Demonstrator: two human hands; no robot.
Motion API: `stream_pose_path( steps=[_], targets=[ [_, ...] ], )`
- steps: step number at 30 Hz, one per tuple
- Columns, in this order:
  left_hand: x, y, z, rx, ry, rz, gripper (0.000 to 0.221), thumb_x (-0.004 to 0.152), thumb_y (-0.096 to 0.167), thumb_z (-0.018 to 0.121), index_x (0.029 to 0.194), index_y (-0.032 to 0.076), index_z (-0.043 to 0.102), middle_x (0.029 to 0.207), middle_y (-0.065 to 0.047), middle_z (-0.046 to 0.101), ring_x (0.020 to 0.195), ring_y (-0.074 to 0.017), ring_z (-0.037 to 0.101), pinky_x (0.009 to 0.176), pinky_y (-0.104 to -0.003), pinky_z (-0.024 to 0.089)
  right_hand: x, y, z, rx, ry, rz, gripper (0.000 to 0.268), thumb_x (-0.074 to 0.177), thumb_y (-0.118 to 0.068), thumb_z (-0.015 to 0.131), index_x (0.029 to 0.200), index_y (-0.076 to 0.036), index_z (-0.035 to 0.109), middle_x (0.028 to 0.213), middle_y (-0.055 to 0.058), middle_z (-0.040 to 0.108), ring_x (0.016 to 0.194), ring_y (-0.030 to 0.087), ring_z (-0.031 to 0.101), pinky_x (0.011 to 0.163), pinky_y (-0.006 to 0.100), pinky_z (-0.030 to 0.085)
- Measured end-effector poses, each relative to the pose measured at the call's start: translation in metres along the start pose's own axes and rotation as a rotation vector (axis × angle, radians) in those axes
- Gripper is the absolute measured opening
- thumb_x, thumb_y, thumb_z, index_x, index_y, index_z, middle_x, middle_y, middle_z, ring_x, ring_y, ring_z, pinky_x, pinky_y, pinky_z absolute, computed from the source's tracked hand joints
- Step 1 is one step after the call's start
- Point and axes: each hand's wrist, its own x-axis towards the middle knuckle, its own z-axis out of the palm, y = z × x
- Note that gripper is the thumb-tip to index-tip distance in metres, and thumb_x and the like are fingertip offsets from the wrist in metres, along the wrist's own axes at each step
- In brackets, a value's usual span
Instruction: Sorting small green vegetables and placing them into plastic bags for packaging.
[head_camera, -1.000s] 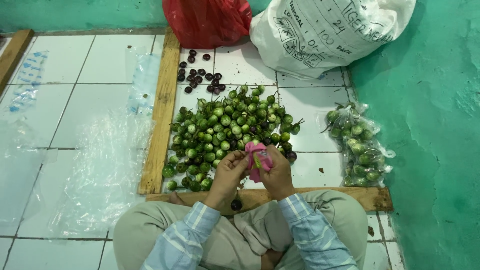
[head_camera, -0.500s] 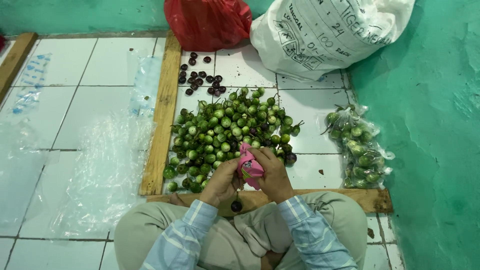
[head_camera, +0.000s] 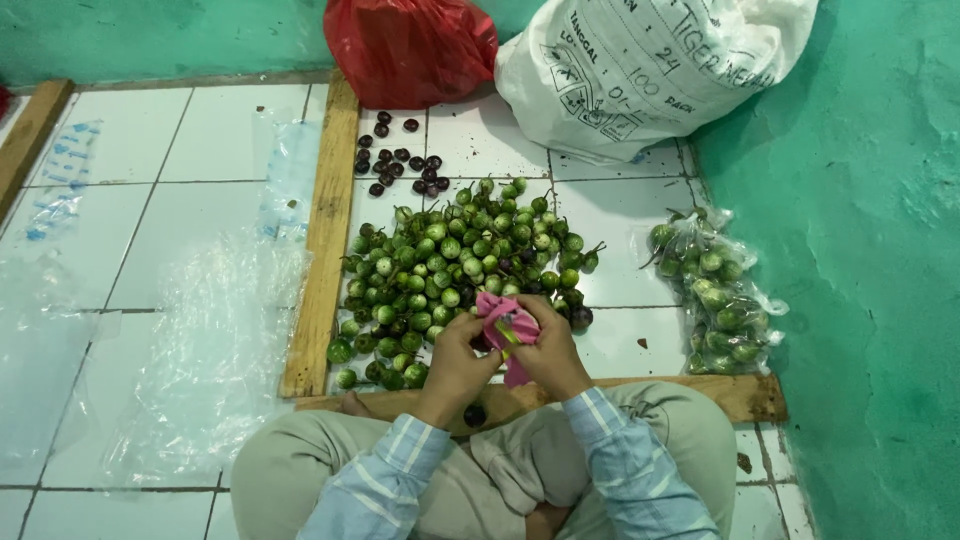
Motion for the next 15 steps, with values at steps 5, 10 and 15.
stream_pose_path(
  steps=[5, 10, 15],
  targets=[
    [-0.002, 0.02, -0.007, 0.109, -0.047, 0.024, 0.015, 0.066, 0.019, 0.084, 0.076, 0.009, 0.077, 0.07, -0.011, 0.062, 0.073, -0.0323, 0.068, 0.065, -0.041, 0.056, -0.005, -0.005, 0.002, 0.035, 0.06, -0.003, 0.038, 0.074, -0.003, 0.08, 0.111, -0.01, 0.076, 0.099, 0.012, 0.076, 0.101, 0.031, 0.073, 0.093, 0.046, 0.053],
    [0.003, 0.013, -0.007, 0.072, -0.018, -0.089, 0.013, 0.069, 0.016, 0.08, 0.078, 0.008, 0.077, 0.068, -0.009, 0.06, 0.067, -0.0256, 0.067, 0.062, -0.036, 0.056, 0.001, -0.038, -0.006, 0.176, 0.242, -0.064, 0.014, 0.089, -0.008, 0.073, 0.103, -0.007, 0.074, 0.086, 0.015, 0.074, 0.085, 0.027, 0.069, 0.087, 0.047, 0.054],
    [0.007, 0.016, -0.006, -0.764, 0.025, -0.426, 0.04, 0.091, 0.012, 0.079, 0.123, -0.008, 0.066, 0.078, -0.008, 0.071, 0.07, -0.0162, 0.071, 0.064, -0.026, 0.056, -0.008, -0.126, -0.004, 0.275, 0.134, -0.057, 0.023, 0.096, -0.013, 0.059, 0.116, -0.006, 0.066, 0.099, 0.011, 0.071, 0.096, 0.025, 0.065, 0.1, 0.044, 0.05]
  ],
)
